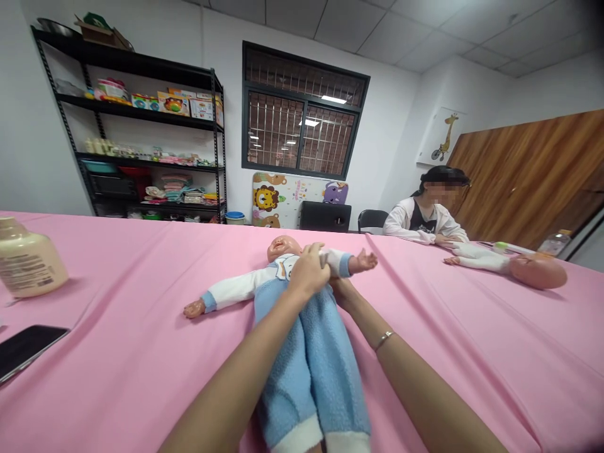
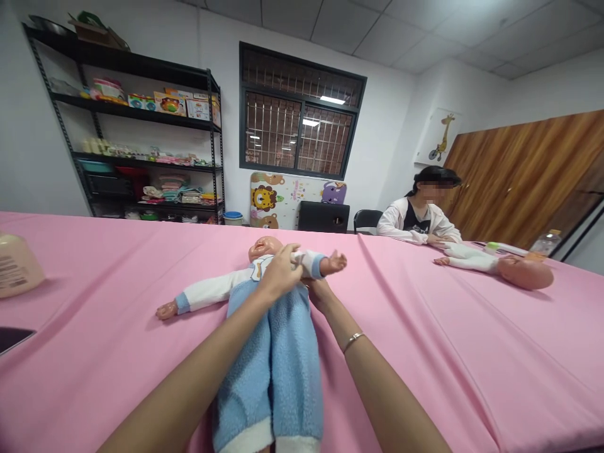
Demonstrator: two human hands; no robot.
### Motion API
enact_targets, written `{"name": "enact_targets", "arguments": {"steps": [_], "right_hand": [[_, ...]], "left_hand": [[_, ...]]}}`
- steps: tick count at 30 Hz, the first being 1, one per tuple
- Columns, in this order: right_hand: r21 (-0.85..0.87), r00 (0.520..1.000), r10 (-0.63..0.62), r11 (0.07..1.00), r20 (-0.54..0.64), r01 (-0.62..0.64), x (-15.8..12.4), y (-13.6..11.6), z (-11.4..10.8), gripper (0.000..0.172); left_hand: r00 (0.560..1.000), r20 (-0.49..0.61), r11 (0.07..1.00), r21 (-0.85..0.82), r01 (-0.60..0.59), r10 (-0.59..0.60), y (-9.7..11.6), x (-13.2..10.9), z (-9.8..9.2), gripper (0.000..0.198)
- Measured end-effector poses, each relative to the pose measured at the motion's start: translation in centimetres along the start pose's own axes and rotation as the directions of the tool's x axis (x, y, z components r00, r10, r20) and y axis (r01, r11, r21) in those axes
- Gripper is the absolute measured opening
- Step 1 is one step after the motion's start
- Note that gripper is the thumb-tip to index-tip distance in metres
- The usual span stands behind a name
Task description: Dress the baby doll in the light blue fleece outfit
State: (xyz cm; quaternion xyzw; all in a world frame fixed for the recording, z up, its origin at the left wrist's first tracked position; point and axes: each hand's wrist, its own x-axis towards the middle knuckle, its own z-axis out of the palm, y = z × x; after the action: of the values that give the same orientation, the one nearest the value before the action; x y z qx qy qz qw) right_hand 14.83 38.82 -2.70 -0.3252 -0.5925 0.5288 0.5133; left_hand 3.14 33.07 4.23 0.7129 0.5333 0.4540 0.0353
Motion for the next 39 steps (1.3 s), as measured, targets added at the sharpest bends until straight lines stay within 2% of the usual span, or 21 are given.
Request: {"name": "enact_targets", "arguments": {"steps": [2,4,5,6,8,10,11,14,16,19,23,25,27,28,30,31,33,36,39], "right_hand": [[0.214,0.996,0.06,0.974,0.061,-0.071,-1.0,-0.2,-1.3,0.036],[0.447,0.989,0.128,0.882,0.077,-0.149,-1.6,-0.5,-2.3,0.037],[0.537,0.985,0.166,0.827,0.049,-0.166,-1.7,-0.5,-2.6,0.037],[0.612,0.978,0.207,0.773,0.009,-0.169,-1.8,-0.5,-2.7,0.037],[0.709,0.952,0.295,0.688,-0.078,-0.155,-1.5,-0.2,-2.7,0.036],[0.757,0.923,0.369,0.634,-0.115,-0.159,-1.2,0.2,-2.5,0.036],[0.77,0.911,0.395,0.617,-0.121,-0.165,-1.1,0.4,-2.5,0.034],[0.775,0.881,0.448,0.608,-0.154,-0.174,-1.0,0.6,-2.5,0.024],[0.769,0.852,0.486,0.615,-0.196,-0.174,-0.9,0.6,-2.6,0.019],[0.761,0.818,0.538,0.613,-0.204,-0.213,-0.8,0.4,-2.7,0.019],[0.697,0.823,0.559,0.632,-0.105,-0.34,-1.2,0.4,-2.8,0.024],[0.605,0.825,0.564,0.664,-0.019,-0.44,-1.6,0.3,-2.8,0.022],[0.406,0.835,0.544,0.749,0.075,-0.524,-2.2,0.0,-2.6,0.02],[0.274,0.858,0.502,0.815,0.106,-0.511,-2.4,-0.2,-2.5,0.022],[0.043,0.921,0.358,0.929,0.152,-0.368,-2.8,-0.7,-2.3,0.031],[-0.036,0.946,0.272,0.962,0.176,-0.27,-3.0,-1.0,-2.2,0.035],[-0.137,0.962,0.135,0.985,0.237,-0.105,-3.2,-1.6,-2.1,0.039],[-0.22,0.935,0.073,0.976,0.347,0.005,-3.6,-2.5,-2.1,0.04],[-0.303,0.864,0.136,0.953,0.486,0.021,-3.9,-3.3,-2.4,0.041]], "left_hand": [[0.999,-0.044,0.996,0.085,0.036,-0.032,-1.3,-0.4,-0.9,0.034],[0.993,-0.1,0.97,0.227,0.088,-0.066,-3.0,-1.0,-2.1,0.029],[0.986,-0.116,0.947,0.284,0.149,-0.12,-3.8,-1.3,-2.7,0.031],[0.971,-0.102,0.918,0.316,0.239,-0.218,-4.6,-1.7,-3.3,0.033],[0.921,0.014,0.879,0.304,0.366,-0.389,-5.8,-2.2,-4.4,0.036],[0.888,0.158,0.899,0.145,0.413,-0.433,-6.4,-2.6,-5.3,0.037],[0.892,0.188,0.909,0.013,0.417,-0.412,-6.4,-2.6,-5.7,0.036],[0.909,0.106,0.836,-0.361,0.413,-0.403,-6.3,-2.8,-6.4,0.031],[0.909,0.048,0.805,-0.446,0.391,-0.414,-6.5,-3.1,-6.5,0.033],[0.927,0.049,0.842,-0.403,0.359,-0.372,-7.4,-3.7,-6.3,0.036],[0.948,0.177,0.92,-0.25,0.302,-0.264,-9.0,-4.5,-6.7,0.041],[0.928,0.274,0.93,-0.198,0.31,-0.251,-9.5,-4.8,-7.4,0.046],[0.894,0.348,0.914,-0.188,0.361,-0.281,-9.6,-5.0,-8.0,0.05],[0.88,0.369,0.897,-0.205,0.39,-0.299,-9.6,-5.1,-8.3,0.05],[0.874,0.358,0.843,-0.307,0.442,-0.329,-9.4,-5.3,-8.5,0.048],[0.876,0.333,0.799,-0.384,0.463,-0.348,-9.3,-5.4,-8.5,0.046],[0.868,0.27,0.68,-0.54,0.495,-0.417,-9.3,-5.6,-8.3,0.045],[0.841,0.241,0.538,-0.676,0.504,-0.484,-9.6,-5.7,-7.9,0.044],[0.867,0.27,0.544,-0.69,0.478,-0.418,-10.3,-5.7,-7.5,0.04]]}}
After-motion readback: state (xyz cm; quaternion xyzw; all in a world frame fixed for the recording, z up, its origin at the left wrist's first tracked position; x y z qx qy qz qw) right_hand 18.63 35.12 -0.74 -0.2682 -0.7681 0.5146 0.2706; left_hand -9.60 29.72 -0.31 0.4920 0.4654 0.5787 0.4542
